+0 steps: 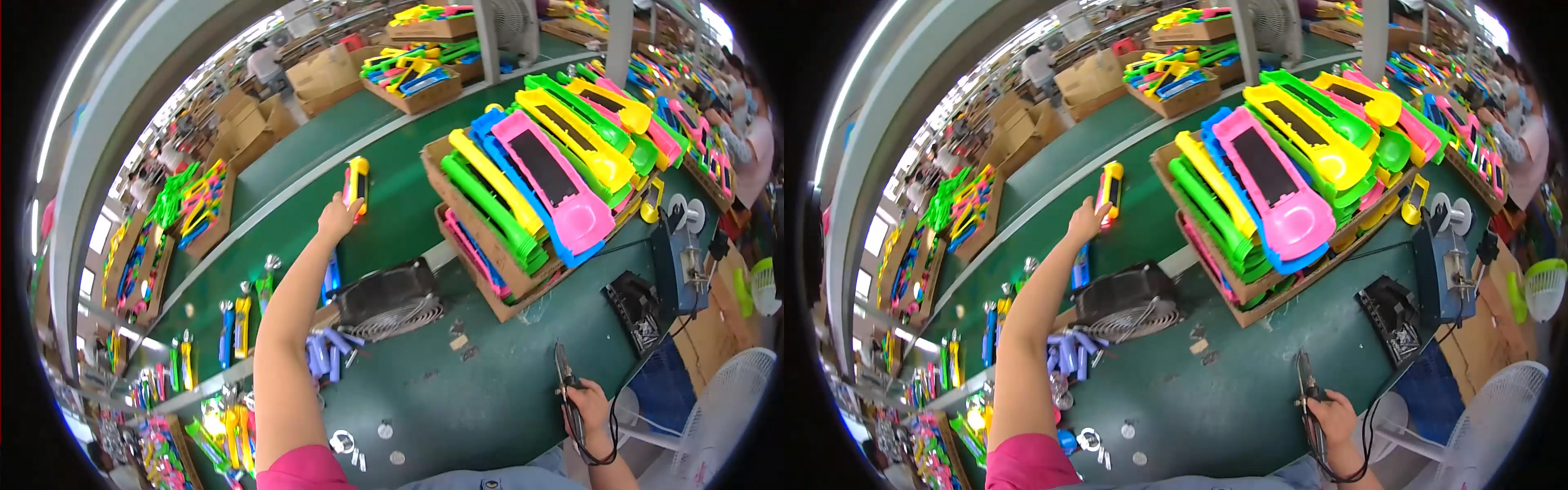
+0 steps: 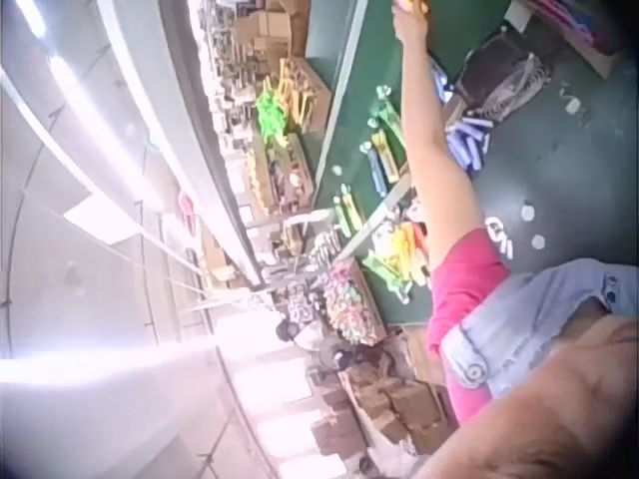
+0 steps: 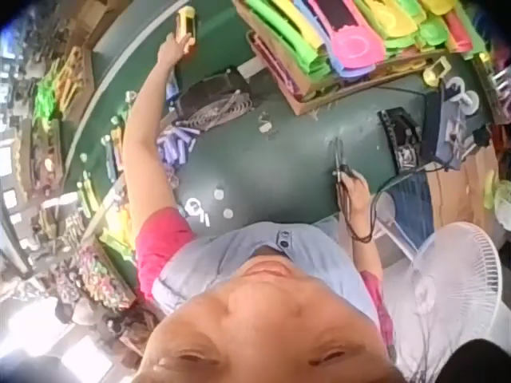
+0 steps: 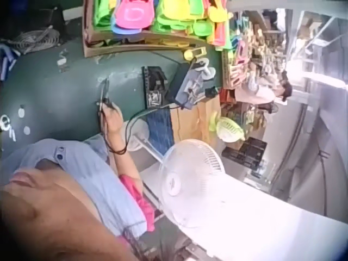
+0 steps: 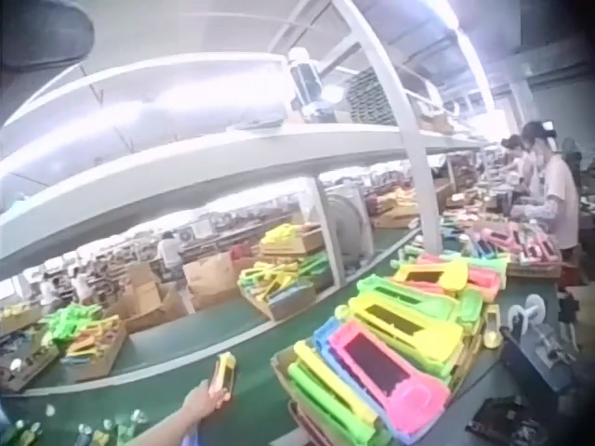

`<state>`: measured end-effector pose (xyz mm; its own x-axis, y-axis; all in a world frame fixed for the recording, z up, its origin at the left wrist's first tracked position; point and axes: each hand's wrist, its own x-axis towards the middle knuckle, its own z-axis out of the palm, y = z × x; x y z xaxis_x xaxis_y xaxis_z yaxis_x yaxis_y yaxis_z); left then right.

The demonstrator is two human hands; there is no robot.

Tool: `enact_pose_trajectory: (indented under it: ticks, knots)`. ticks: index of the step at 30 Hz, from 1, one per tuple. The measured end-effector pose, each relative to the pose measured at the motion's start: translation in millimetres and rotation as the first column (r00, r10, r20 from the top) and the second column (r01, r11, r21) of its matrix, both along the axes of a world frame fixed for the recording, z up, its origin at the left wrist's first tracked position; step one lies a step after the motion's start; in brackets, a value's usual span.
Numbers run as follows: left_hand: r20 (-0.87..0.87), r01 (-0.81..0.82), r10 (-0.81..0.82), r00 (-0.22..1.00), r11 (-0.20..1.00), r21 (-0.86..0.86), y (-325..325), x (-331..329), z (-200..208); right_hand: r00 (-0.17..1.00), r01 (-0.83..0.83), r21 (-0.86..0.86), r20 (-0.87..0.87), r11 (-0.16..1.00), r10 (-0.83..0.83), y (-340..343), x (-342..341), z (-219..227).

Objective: The person handles flashlight casings from cardboard boxes, solders components inside the casings using a soldering iron, and places assembled flashlights onto the conveyor belt.

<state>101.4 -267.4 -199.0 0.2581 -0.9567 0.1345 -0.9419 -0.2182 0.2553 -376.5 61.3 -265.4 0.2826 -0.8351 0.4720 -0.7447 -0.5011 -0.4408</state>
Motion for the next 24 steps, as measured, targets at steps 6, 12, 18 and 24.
enact_pose_trajectory:
  ticks: [6,12,18,24]
  knots:
    - [0.044,-0.173,0.172,0.984,0.985,0.003,-62.1,38.7,-45.7,0.995,0.098,0.072,-0.039,0.993,-0.095,-4.1,4.7,8.4]
    - [-0.772,-0.12,0.122,0.624,0.991,0.06,-65.1,56.7,-34.1,0.993,0.073,0.157,-0.109,0.985,-0.056,-6.8,-1.0,12.8]
    - [-0.771,-0.138,0.093,0.629,0.99,0.008,-68.5,76.2,-46.7,0.999,0.052,0.034,0.0,0.998,-0.052,-8.1,3.9,11.0]
    - [0.137,0.08,-0.036,0.99,0.939,-0.333,-65.3,62.6,-57.4,1.0,0.015,0.022,0.013,1.0,-0.015,-6.9,0.7,12.1]
